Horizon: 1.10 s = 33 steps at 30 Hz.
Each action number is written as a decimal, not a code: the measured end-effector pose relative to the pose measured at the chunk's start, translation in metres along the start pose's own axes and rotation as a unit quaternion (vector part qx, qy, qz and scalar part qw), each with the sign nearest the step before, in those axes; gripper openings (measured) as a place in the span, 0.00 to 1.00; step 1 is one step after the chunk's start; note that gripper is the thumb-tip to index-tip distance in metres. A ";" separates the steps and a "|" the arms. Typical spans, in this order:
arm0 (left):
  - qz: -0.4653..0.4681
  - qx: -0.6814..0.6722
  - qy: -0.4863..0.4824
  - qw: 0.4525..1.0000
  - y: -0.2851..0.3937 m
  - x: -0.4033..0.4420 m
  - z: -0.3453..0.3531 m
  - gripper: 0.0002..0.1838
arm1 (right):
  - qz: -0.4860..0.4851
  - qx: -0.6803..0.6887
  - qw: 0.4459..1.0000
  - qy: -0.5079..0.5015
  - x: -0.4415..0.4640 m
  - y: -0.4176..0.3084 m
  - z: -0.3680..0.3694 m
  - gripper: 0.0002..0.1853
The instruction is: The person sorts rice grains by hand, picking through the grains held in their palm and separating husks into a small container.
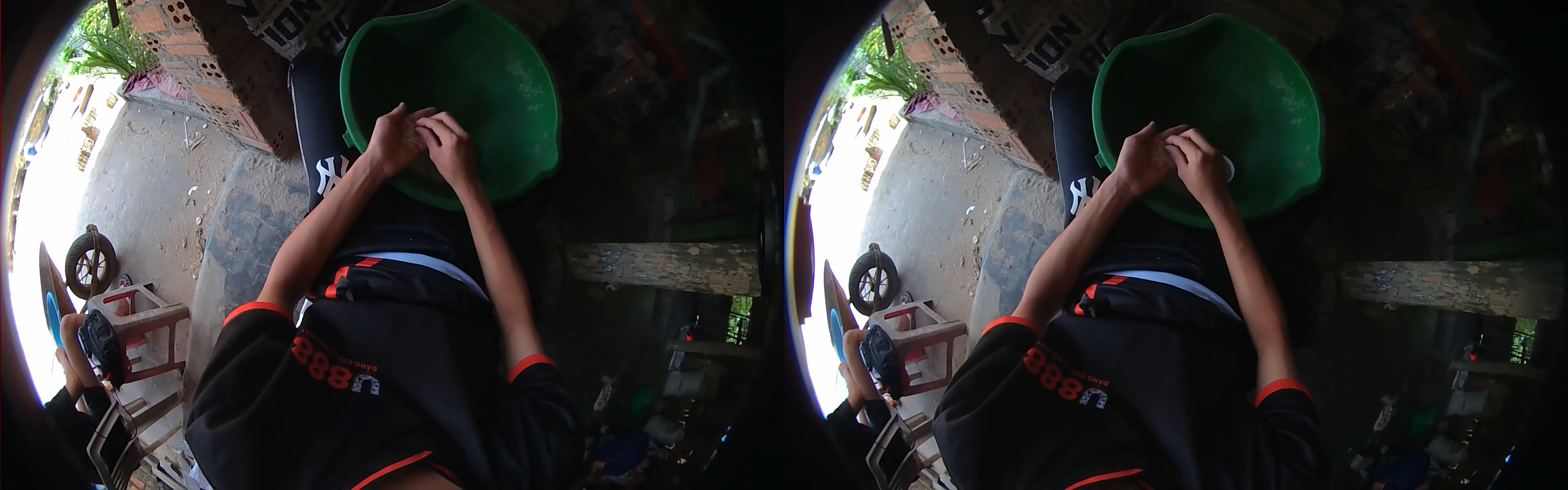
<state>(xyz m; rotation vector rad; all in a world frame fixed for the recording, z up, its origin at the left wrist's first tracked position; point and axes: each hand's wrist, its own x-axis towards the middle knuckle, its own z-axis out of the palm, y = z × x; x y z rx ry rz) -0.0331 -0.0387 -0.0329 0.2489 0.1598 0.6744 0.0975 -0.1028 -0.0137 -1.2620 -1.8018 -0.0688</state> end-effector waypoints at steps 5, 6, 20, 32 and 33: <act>0.005 0.013 0.013 1.000 -0.001 -0.001 0.002 0.36 | 0.013 -0.011 1.000 0.002 0.000 -0.002 0.004 0.05; 0.005 0.022 0.010 1.000 -0.002 -0.002 0.002 0.36 | 0.012 -0.011 1.000 0.002 0.000 -0.001 0.004 0.05; 0.022 -0.068 -0.004 0.997 0.001 0.000 -0.003 0.34 | 0.210 -0.125 0.969 0.033 -0.010 0.051 -0.032 0.03; -0.027 -0.100 -0.045 0.994 0.003 0.003 -0.013 0.34 | 0.150 -0.030 0.988 -0.004 0.011 0.007 -0.036 0.05; -0.046 -0.120 -0.078 0.989 0.003 0.005 -0.022 0.34 | 0.109 0.014 0.994 -0.017 0.014 -0.003 -0.035 0.05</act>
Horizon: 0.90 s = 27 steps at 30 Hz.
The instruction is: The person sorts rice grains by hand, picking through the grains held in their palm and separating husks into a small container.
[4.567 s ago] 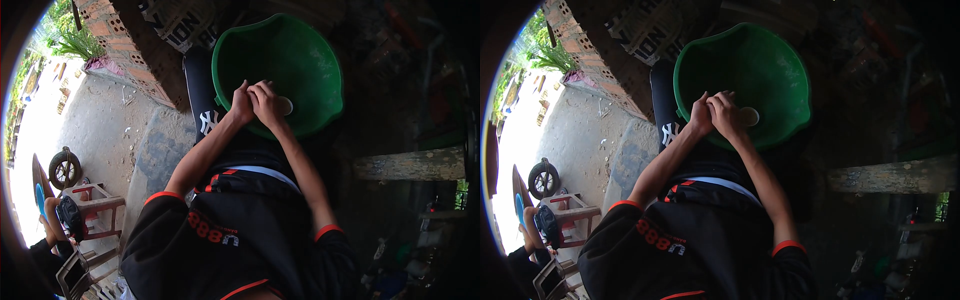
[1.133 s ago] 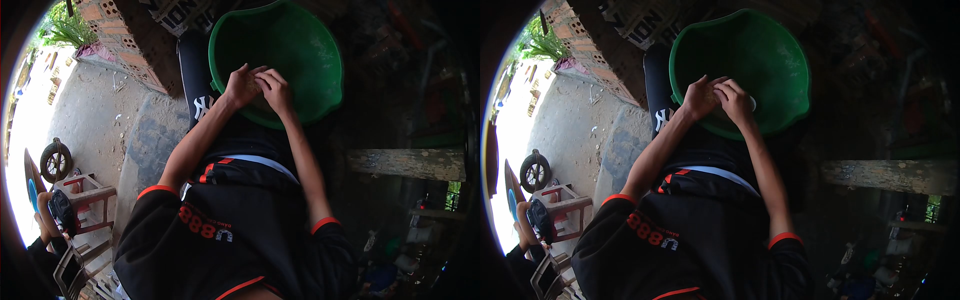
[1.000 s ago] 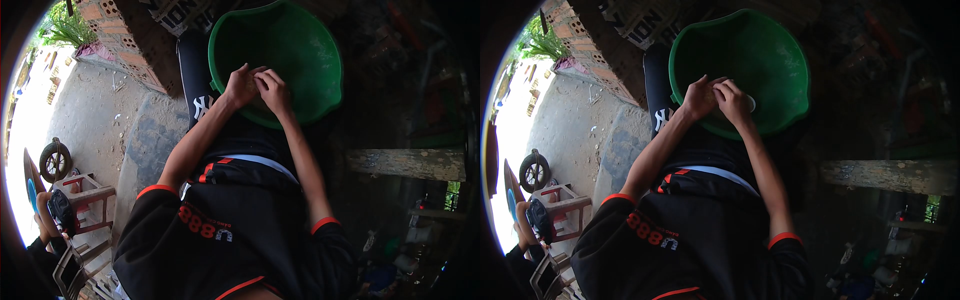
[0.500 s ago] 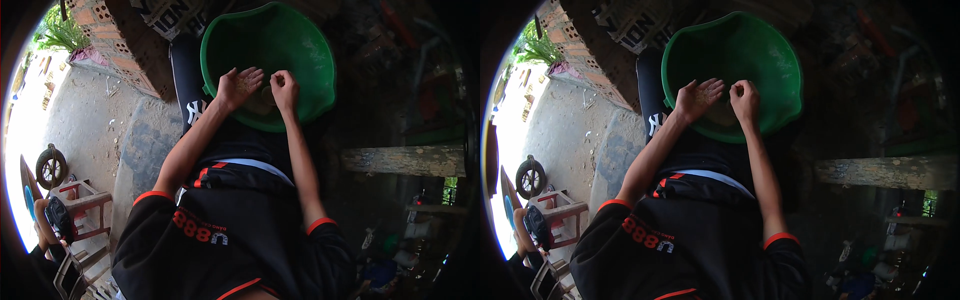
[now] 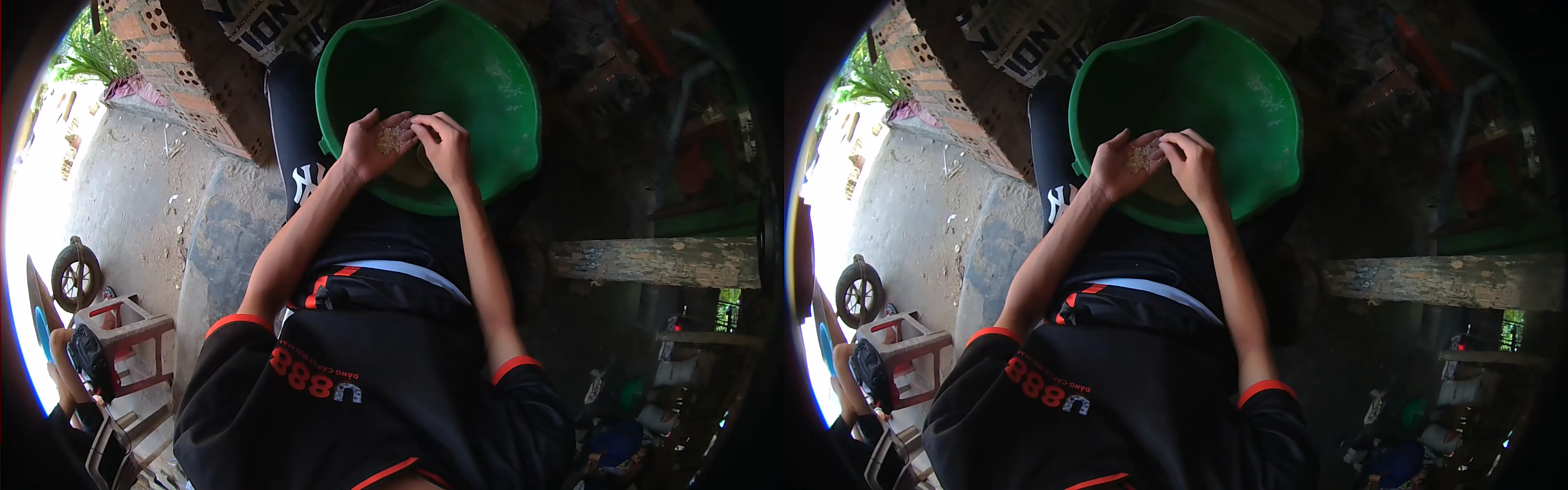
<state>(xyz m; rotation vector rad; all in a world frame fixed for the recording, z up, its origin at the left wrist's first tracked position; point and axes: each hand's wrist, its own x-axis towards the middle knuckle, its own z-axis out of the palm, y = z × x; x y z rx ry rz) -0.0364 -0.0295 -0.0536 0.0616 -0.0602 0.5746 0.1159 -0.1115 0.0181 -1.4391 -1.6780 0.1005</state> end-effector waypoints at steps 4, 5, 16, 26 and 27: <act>0.017 0.041 0.040 0.998 0.000 -0.002 0.002 0.35 | -0.078 0.040 0.995 -0.052 -0.001 -0.006 0.013 0.07; -0.001 0.014 -0.008 1.000 0.002 -0.001 -0.003 0.35 | -0.082 0.038 0.993 -0.071 -0.002 -0.007 0.015 0.07; 0.028 0.064 0.050 0.996 -0.006 -0.004 0.017 0.36 | -0.106 0.035 0.993 -0.043 -0.005 -0.001 0.024 0.05; 0.065 0.051 0.087 0.993 -0.006 -0.006 0.025 0.35 | 0.045 -0.015 0.997 0.065 -0.005 0.024 0.007 0.04; 0.072 0.054 0.082 0.993 -0.006 -0.005 0.025 0.34 | 0.044 -0.062 0.995 0.061 -0.007 0.036 0.003 0.04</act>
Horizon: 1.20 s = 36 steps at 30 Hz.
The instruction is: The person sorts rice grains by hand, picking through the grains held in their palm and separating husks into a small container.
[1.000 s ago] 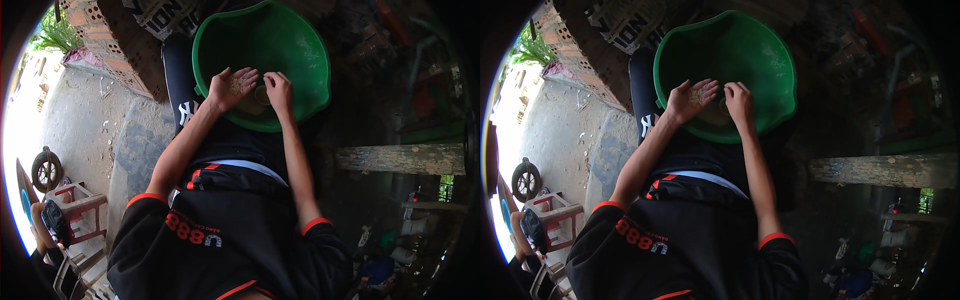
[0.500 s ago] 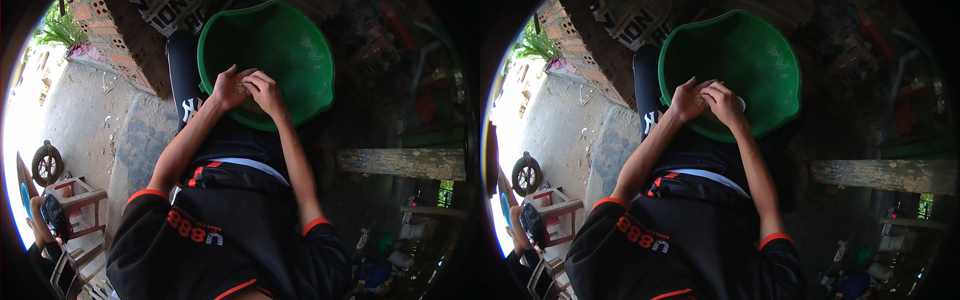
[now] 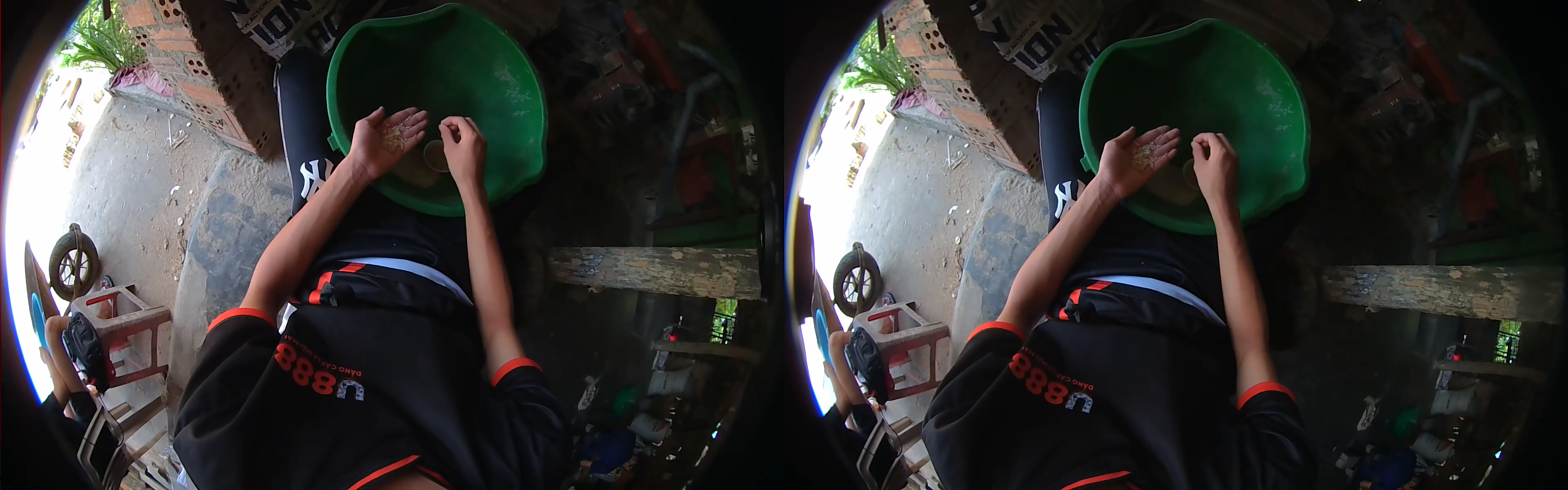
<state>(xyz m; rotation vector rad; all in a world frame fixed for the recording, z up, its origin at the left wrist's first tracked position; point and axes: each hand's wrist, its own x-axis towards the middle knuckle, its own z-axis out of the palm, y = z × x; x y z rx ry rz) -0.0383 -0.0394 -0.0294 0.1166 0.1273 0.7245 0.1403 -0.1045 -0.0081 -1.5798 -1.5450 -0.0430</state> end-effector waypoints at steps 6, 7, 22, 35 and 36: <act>-0.008 -0.007 0.008 1.000 0.000 0.000 0.001 0.34 | 0.030 -0.214 0.976 -0.041 -0.008 0.048 0.000 0.08; -0.007 -0.008 0.012 1.000 0.000 0.001 -0.001 0.34 | 0.041 -0.174 0.983 -0.036 -0.004 0.036 -0.004 0.07; -0.052 0.012 -0.023 0.998 0.001 0.001 -0.003 0.42 | -0.143 0.089 0.979 -0.112 -0.001 -0.046 0.021 0.08; -0.040 -0.015 -0.025 0.999 0.002 0.004 -0.009 0.43 | -0.070 0.151 0.982 -0.087 -0.003 -0.039 0.033 0.03; -0.042 -0.049 -0.032 0.997 0.001 0.005 -0.010 0.43 | -0.041 0.169 0.981 -0.086 -0.003 -0.036 0.033 0.03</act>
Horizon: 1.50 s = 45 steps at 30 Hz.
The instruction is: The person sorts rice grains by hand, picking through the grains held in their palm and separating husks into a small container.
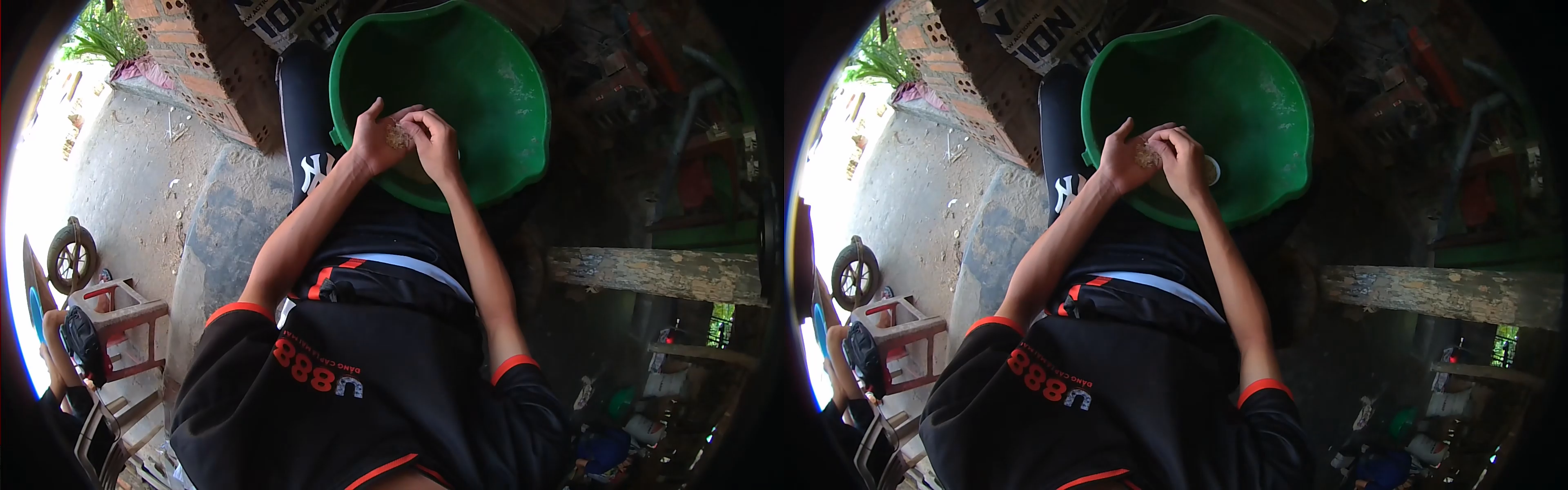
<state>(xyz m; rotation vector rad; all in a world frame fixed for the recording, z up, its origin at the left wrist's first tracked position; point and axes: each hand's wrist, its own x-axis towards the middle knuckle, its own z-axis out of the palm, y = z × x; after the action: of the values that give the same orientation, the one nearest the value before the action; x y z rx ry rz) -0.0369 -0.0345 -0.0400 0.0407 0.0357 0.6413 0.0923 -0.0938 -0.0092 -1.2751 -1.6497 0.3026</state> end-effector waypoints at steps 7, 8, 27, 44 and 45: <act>0.007 0.009 0.012 1.000 0.000 -0.001 0.000 0.42 | 0.123 0.143 0.982 -0.013 -0.001 0.011 -0.004 0.04; 0.012 0.009 0.014 1.000 0.000 0.000 -0.001 0.42 | 0.123 0.143 0.982 -0.014 -0.002 0.012 -0.005 0.04; 0.062 0.036 -0.005 0.997 -0.003 -0.008 0.015 0.45 | -0.078 -0.101 0.992 -0.005 -0.006 -0.009 -0.013 0.06; 0.043 0.025 -0.016 0.999 -0.002 -0.006 0.011 0.46 | 0.000 -0.008 1.000 -0.005 -0.002 0.000 -0.008 0.06; 0.039 0.012 -0.016 0.999 -0.001 -0.006 0.009 0.46 | 0.000 -0.008 1.000 -0.005 -0.003 0.003 -0.008 0.06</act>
<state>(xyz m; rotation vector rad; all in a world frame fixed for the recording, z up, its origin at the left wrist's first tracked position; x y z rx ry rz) -0.0404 -0.0394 -0.0307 0.0757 0.0102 0.7175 0.1005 -0.0974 -0.0088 -1.2873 -1.6643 0.2968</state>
